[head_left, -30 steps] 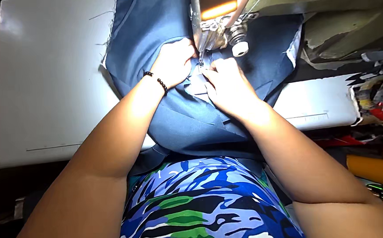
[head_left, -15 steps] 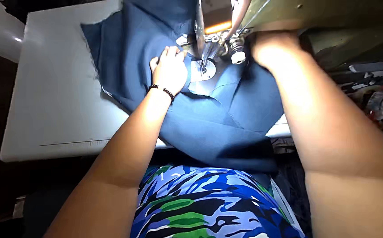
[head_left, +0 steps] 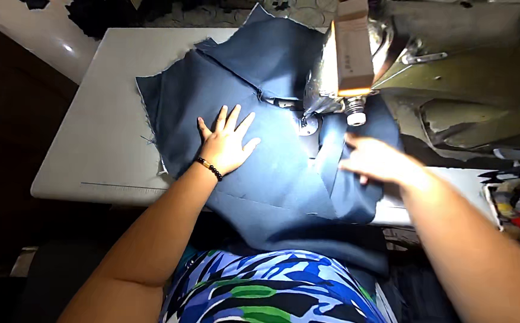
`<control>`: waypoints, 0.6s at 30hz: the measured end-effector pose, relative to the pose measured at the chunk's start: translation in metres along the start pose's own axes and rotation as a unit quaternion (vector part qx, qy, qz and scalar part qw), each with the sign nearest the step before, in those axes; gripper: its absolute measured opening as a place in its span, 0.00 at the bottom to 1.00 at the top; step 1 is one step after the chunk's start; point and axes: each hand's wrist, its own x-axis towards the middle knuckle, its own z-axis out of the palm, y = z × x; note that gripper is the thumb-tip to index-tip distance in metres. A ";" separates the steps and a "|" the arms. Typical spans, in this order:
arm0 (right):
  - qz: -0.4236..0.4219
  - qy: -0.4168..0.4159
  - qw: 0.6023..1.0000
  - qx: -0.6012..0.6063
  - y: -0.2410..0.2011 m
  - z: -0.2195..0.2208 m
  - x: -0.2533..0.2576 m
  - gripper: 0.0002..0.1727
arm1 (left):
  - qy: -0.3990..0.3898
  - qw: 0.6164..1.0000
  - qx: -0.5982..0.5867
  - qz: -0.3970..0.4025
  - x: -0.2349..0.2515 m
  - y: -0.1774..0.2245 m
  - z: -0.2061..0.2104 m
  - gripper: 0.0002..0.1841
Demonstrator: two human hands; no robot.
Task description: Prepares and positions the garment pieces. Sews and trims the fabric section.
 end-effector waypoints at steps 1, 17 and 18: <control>0.012 0.069 0.997 -0.024 0.002 -0.017 0.020 0.25 | -0.010 1.000 0.001 -0.017 -0.003 0.005 0.001 0.36; -0.123 0.246 0.953 0.128 0.069 0.075 -0.121 0.14 | 0.173 0.769 -0.330 0.520 -0.146 0.065 -0.070 0.09; -0.140 0.183 0.957 0.176 0.072 0.081 -0.135 0.15 | 0.162 0.749 -0.345 0.542 -0.154 0.073 -0.081 0.08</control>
